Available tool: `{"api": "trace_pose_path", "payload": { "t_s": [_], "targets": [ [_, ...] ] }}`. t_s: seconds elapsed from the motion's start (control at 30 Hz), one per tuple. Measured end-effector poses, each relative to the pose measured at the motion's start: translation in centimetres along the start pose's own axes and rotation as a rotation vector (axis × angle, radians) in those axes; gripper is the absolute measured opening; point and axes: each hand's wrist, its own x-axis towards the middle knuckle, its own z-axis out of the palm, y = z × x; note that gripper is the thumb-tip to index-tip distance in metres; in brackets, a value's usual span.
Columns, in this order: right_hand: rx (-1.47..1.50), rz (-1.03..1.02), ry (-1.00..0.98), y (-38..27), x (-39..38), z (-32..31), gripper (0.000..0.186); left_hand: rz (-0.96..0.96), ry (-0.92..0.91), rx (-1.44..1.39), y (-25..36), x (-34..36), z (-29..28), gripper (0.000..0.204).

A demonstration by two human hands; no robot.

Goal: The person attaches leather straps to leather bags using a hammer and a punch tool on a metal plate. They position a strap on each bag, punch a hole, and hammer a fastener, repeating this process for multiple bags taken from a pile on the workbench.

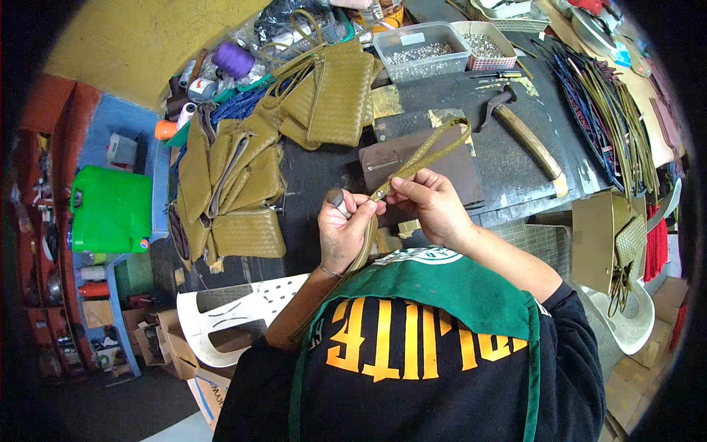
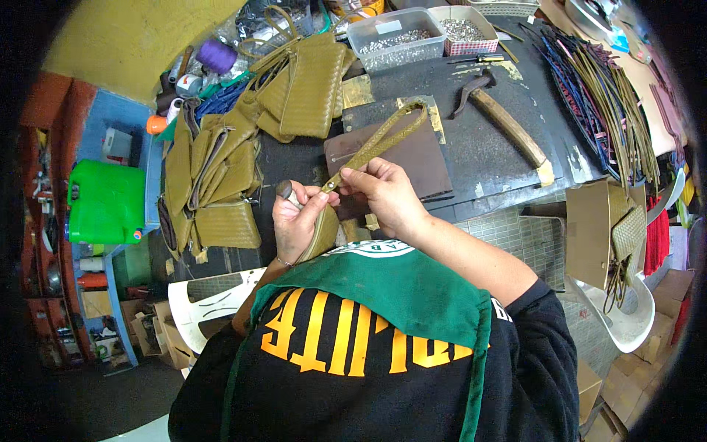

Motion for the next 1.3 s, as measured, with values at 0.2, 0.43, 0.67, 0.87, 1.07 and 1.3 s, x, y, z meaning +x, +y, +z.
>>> {"api": "trace_pose_path", "payload": {
  "t_s": [0.2, 0.43, 0.67, 0.87, 1.07, 1.3],
  "targets": [
    [0.054, 0.011, -0.022, -0.8, -1.2, -1.1, 0.013, 0.092, -0.013, 0.052, 0.2, -0.1, 1.8, 0.020],
    [0.076, -0.131, -0.297, -2.2, -3.1, -3.6, 0.018, 0.426, -0.165, 0.912, 3.0, -0.2, 5.2, 0.015],
    [-0.013, -0.198, -0.378, -4.0, -4.7, -6.3, 0.018, 0.757, -0.357, 1.207, 2.8, -0.1, 8.8, 0.013],
    [-0.003, -0.197, -0.343, -4.7, -5.6, -9.9, 0.014, 0.656, -0.329, 0.941, 0.5, 0.3, 12.4, 0.012],
    [-0.289, -0.643, -0.255, -5.0, -8.2, -13.0, 0.019, 0.244, -0.418, 0.846, -0.9, -0.6, 16.1, 0.014],
    [-0.338, -0.901, 0.299, -12.5, -18.3, -20.0, 0.027, -0.077, 0.055, 0.508, -0.2, 4.3, 10.2, 0.033]
  ]
}}
